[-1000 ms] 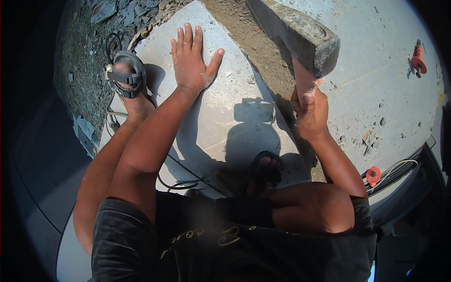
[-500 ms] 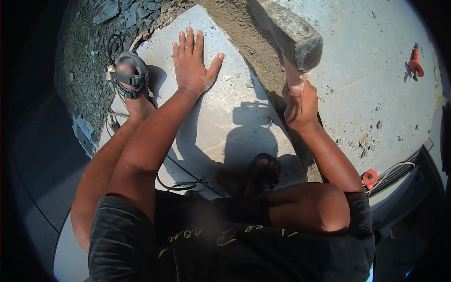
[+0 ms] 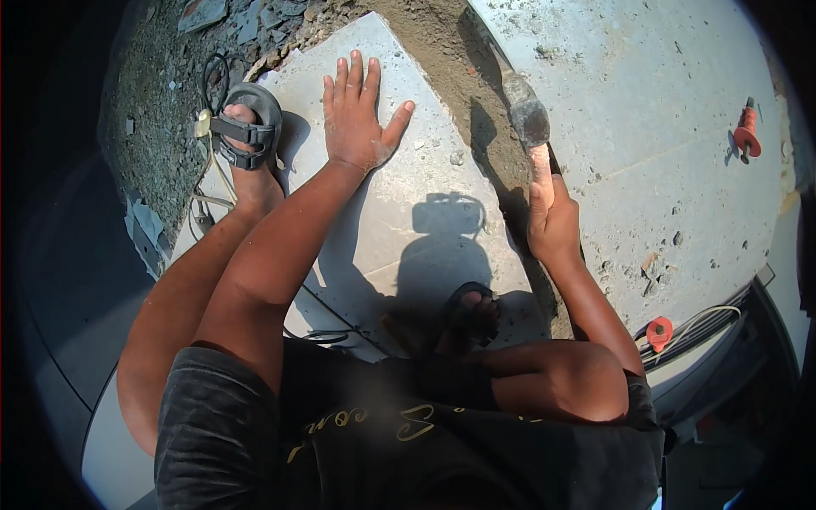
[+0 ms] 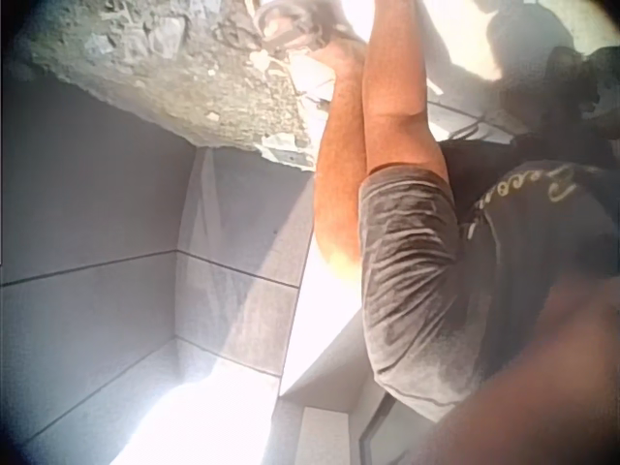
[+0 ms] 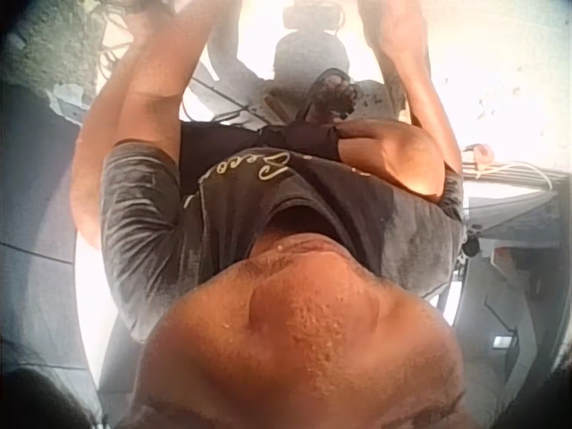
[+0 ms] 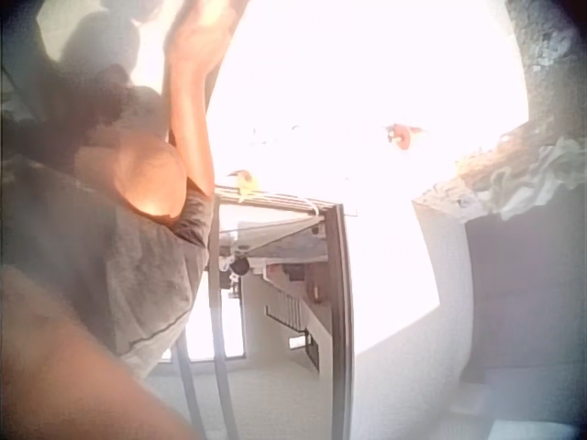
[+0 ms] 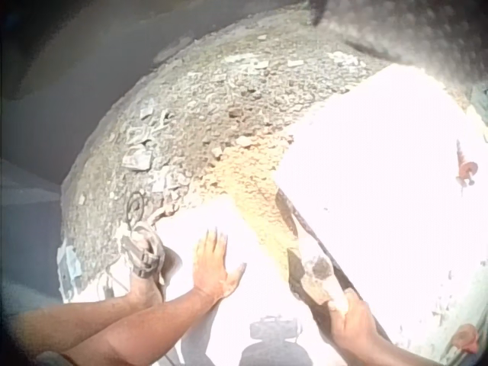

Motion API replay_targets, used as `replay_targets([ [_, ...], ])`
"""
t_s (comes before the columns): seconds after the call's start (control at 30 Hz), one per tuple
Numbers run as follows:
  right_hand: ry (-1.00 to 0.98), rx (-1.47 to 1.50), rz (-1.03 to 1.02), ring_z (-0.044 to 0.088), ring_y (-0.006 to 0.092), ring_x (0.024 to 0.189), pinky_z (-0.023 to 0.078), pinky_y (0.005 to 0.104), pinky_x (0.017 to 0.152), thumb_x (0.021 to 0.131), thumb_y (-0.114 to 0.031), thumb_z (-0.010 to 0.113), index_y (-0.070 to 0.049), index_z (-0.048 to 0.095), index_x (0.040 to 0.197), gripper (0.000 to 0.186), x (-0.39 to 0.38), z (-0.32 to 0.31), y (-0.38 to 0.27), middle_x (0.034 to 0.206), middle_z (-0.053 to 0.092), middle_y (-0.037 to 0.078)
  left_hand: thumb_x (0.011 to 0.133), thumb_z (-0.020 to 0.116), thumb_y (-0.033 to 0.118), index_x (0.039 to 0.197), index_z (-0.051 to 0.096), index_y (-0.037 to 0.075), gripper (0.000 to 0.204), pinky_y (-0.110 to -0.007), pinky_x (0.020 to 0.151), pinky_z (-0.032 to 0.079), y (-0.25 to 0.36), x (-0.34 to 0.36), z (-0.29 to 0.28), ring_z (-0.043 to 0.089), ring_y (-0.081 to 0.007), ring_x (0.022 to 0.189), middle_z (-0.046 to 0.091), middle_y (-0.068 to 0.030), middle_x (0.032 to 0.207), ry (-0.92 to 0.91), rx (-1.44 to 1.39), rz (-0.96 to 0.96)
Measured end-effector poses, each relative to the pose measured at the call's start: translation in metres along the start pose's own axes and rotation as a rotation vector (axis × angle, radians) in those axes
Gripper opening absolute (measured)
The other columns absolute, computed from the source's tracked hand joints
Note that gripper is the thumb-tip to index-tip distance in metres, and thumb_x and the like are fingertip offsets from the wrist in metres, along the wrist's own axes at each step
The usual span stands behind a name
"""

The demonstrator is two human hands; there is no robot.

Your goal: The person cleans a narrow trench in the floor using a trowel and a small hammer, and then applies a piece of tape along the edge of the adjacent tile.

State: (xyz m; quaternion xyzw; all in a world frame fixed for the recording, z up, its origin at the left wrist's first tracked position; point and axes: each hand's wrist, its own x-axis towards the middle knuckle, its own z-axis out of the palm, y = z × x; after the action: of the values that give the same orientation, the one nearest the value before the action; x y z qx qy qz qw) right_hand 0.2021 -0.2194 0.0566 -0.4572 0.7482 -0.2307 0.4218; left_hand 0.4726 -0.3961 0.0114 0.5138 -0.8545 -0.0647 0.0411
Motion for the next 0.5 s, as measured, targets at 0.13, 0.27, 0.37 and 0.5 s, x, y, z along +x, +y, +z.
replay_targets([
  [0.13, -0.05, -0.166, 0.238, 0.063, 0.0518, 0.071, 0.047, 0.0553, 0.061, 0.103, -0.054, 0.046, 0.002, 0.057, 0.091, 0.058, -0.004, 0.015, 0.031, 0.073, 0.063, 0.03, 0.095, 0.055, 0.055, 0.154, 0.035, 0.002, 0.082, -0.054, 0.123, 0.009, 0.003, -0.002, 0.001, 0.02, -0.04, 0.152, 0.025, -0.0233, 0.162, -0.002, 0.0, 0.015],
  [0.27, 0.033, 0.004, 0.131, 0.064, 0.0475, 0.067, 0.047, 0.0496, 0.057, 0.104, -0.05, 0.048, 0.002, 0.056, 0.088, 0.055, -0.013, -0.005, 0.008, 0.067, 0.06, 0.025, 0.095, 0.055, 0.055, 0.154, 0.035, 0.002, 0.082, -0.054, 0.123, 0.01, 0.0, -0.002, 0.005, 0.02, -0.0397, 0.152, 0.025, -0.0231, 0.162, 0.012, 0.007, 0.002],
  [0.37, 0.104, 0.101, -0.123, 0.056, 0.0183, 0.058, 0.043, 0.0348, 0.055, 0.106, -0.048, 0.045, 0.001, 0.058, 0.095, 0.052, -0.022, -0.012, -0.003, 0.062, 0.053, 0.01, 0.095, 0.056, 0.056, 0.154, 0.035, 0.002, 0.082, -0.053, 0.123, 0.011, -0.004, -0.009, 0.003, 0.021, -0.0394, 0.151, 0.026, -0.023, 0.162, 0.021, 0.032, -0.006],
  [0.5, 0.051, -0.232, 0.147, 0.063, 0.0519, 0.07, 0.048, 0.0548, 0.057, 0.102, -0.047, 0.053, 0.0, 0.055, 0.094, 0.048, -0.024, 0.009, 0.043, 0.071, 0.062, 0.029, 0.095, 0.055, 0.056, 0.154, 0.036, 0.003, 0.081, -0.053, 0.123, 0.011, 0.0, -0.003, 0.005, 0.022, -0.0388, 0.151, 0.028, -0.0226, 0.161, 0.044, 0.012, 0.019],
])
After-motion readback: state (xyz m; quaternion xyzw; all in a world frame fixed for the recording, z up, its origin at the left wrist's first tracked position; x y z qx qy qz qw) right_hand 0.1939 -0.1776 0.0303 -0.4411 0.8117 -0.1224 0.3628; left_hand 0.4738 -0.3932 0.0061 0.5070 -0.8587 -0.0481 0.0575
